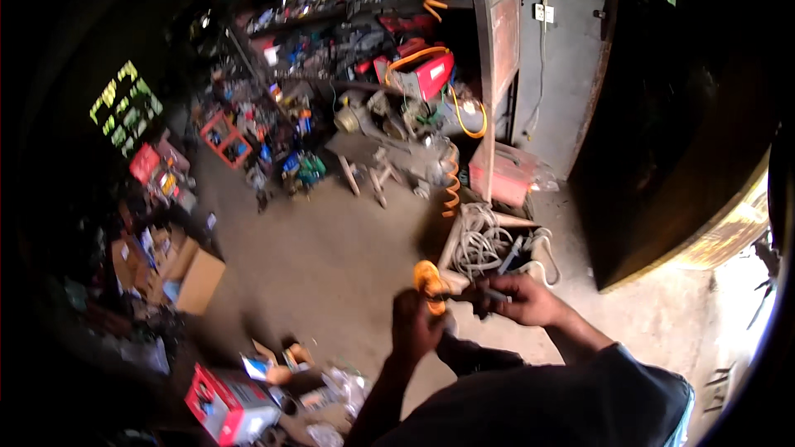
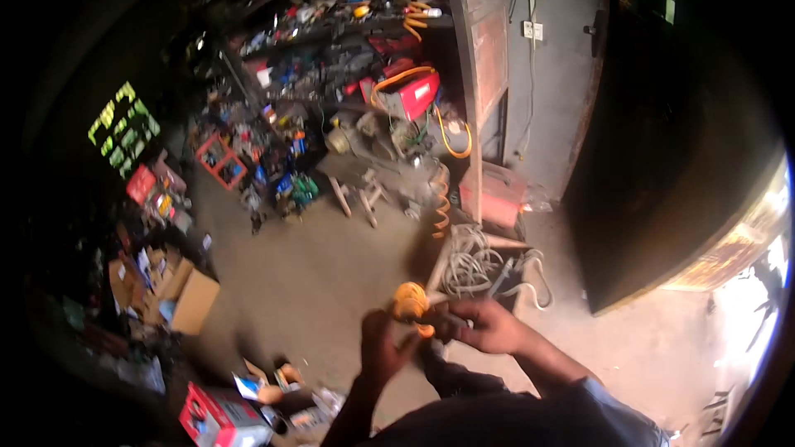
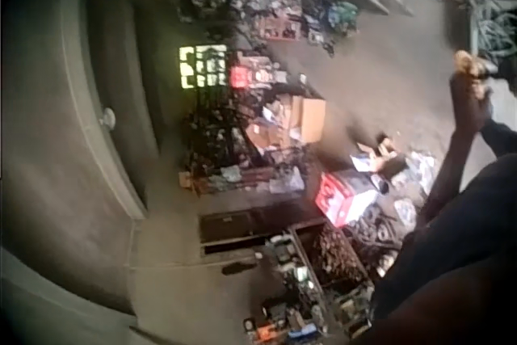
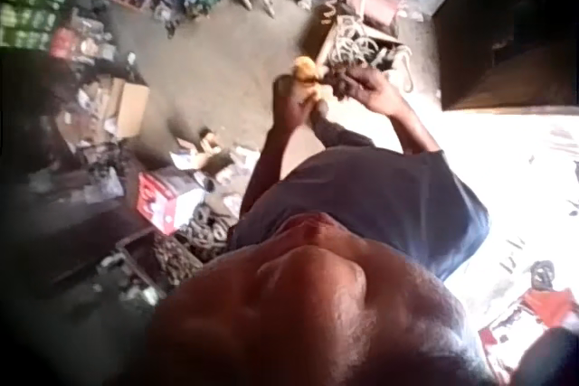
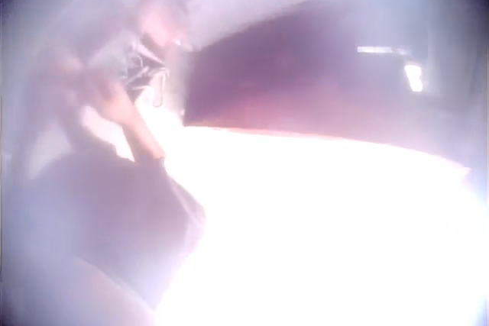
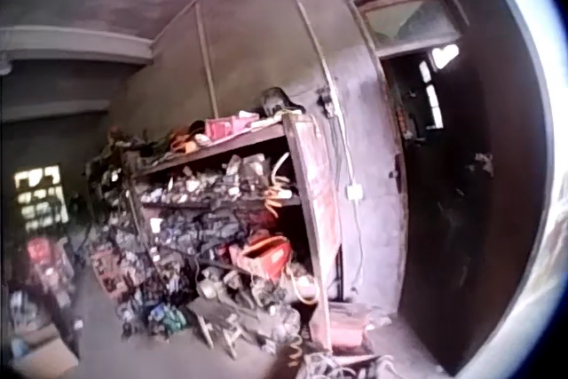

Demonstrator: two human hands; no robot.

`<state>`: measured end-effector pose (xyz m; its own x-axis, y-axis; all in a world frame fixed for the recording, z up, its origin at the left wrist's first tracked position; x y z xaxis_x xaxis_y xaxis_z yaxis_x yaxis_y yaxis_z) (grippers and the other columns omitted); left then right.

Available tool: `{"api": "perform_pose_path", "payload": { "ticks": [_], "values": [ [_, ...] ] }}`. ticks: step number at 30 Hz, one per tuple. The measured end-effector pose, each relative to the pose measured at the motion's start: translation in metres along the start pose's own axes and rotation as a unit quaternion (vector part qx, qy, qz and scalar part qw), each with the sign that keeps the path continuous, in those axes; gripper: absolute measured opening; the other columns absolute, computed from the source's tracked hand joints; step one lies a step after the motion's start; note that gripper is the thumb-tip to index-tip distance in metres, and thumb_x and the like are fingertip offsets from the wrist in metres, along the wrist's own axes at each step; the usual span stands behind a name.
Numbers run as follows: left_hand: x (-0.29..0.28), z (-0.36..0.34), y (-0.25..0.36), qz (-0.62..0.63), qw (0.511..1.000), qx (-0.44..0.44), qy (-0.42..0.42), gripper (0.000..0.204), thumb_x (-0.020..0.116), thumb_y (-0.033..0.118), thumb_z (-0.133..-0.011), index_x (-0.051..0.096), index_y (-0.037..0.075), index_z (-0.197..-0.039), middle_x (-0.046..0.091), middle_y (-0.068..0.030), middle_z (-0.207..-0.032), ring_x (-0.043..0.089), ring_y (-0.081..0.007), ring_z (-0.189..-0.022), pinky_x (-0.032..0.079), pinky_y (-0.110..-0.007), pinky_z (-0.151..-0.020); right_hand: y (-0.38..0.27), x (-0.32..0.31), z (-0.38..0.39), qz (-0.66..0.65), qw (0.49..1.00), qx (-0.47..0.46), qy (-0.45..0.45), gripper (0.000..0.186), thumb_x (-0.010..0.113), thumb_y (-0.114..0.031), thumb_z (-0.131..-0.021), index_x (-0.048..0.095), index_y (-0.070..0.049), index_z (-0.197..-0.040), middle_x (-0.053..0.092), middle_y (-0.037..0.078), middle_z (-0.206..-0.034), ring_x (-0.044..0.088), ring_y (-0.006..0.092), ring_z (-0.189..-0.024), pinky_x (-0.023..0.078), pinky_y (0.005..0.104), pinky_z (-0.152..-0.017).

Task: The person disassembles and reassembles motorcycle engine components on a cylinder head using pliers and a hammer.

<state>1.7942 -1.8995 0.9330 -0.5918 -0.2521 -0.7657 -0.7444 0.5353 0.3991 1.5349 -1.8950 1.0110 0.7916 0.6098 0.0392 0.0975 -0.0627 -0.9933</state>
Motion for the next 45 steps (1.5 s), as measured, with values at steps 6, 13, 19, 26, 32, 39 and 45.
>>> {"api": "perform_pose_path", "payload": {
  "ticks": [6, 13, 19, 26, 32, 39, 45],
  "values": [
    [0.062, -0.107, -0.145, 0.446, 0.869, -0.167, -0.133, 0.009, 0.069, 0.008, -0.099, 0.064, 0.001, -0.095, 0.067, -0.006, -0.091, 0.063, -0.0122, -0.083, 0.055, -0.028, -0.076, -0.006, -0.079, -0.128, 0.105, 0.984, 0.071, 0.128, 0.046, 0.066, -0.034, -0.104, 0.064, 0.001, -0.134, 0.071, 0.016, -0.126, 0.067, 0.0208, -0.11, 0.053, 0.0364, -0.095],
    [0.117, -0.297, -0.217, 0.416, 0.86, -0.243, -0.168, 0.046, 0.068, 0.043, -0.102, 0.064, 0.005, -0.076, 0.059, 0.0026, -0.063, 0.056, -0.0085, -0.057, 0.045, -0.027, -0.055, -0.004, -0.204, -0.112, 0.112, 0.801, -0.002, 0.589, 0.033, 0.059, -0.023, -0.107, 0.065, 0.002, -0.129, 0.07, 0.006, -0.1, 0.066, 0.0139, -0.089, 0.054, 0.0303, -0.085],
    [0.206, -0.472, -0.263, 0.331, 0.914, -0.176, -0.155, 0.053, 0.062, 0.05, -0.103, 0.065, 0.005, -0.076, 0.06, -0.0048, -0.064, 0.059, -0.0164, -0.059, 0.047, -0.035, -0.058, 0.099, -0.167, -0.028, 0.013, 0.627, 0.119, 0.77, 0.036, 0.063, -0.031, -0.105, 0.068, 0.0, -0.123, 0.064, 0.002, -0.084, 0.061, 0.0114, -0.079, 0.051, 0.0265, -0.076],
    [0.335, -0.68, -0.238, 0.404, 0.91, -0.015, -0.098, 0.049, 0.059, 0.05, -0.103, 0.067, 0.002, -0.095, 0.066, -0.019, -0.076, 0.063, -0.037, -0.069, 0.047, -0.048, -0.064, 0.172, -0.057, -0.145, -0.123, 0.411, 0.142, 0.892, 0.033, 0.065, -0.023, -0.101, 0.068, 0.004, -0.12, 0.061, 0.001, -0.079, 0.06, 0.0106, -0.073, 0.05, 0.0276, -0.07],
    [0.526, -0.826, -0.311, -0.004, 0.967, 0.116, -0.228, 0.03, 0.064, 0.028, -0.095, 0.069, 0.0, -0.104, 0.073, -0.0246, -0.094, 0.068, -0.0463, -0.086, 0.054, -0.052, -0.076, 0.177, -0.055, -0.253, -0.037, 0.503, 0.289, 0.814, 0.035, 0.064, -0.024, -0.102, 0.067, 0.001, -0.127, 0.07, 0.006, -0.093, 0.068, 0.0149, -0.09, 0.055, 0.031, -0.083],
    [0.386, -0.628, -0.327, 0.301, 0.906, 0.26, -0.147, 0.023, 0.061, 0.018, -0.101, 0.065, -0.001, -0.114, 0.068, -0.0219, -0.109, 0.062, -0.0451, -0.105, 0.05, -0.05, -0.093, 0.217, 0.024, -0.303, -0.099, 0.38, 0.373, 0.841, 0.037, 0.064, -0.023, -0.102, 0.066, 0.004, -0.127, 0.07, 0.009, -0.093, 0.065, 0.0143, -0.088, 0.053, 0.0307, -0.082],
    [0.47, -0.527, -0.509, 0.079, 0.822, 0.309, -0.472, 0.013, 0.062, 0.015, -0.095, 0.064, 0.003, -0.09, 0.068, -0.0192, -0.096, 0.064, -0.0412, -0.097, 0.051, -0.051, -0.087, 0.302, 0.106, -0.341, -0.173, 0.342, 0.446, 0.809, 0.032, 0.065, -0.02, -0.102, 0.066, 0.004, -0.124, 0.068, 0.004, -0.091, 0.062, 0.0113, -0.083, 0.052, 0.0276, -0.076]
  ]
}}
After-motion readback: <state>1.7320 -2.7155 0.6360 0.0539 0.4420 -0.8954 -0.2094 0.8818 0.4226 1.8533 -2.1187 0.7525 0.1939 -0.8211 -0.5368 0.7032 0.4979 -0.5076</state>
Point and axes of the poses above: each hand's wrist, its own z-axis away from the middle knuckle, its own x-axis out of the palm, y = z × x, the point moved 1 cm from there along -z, towards the middle knuckle
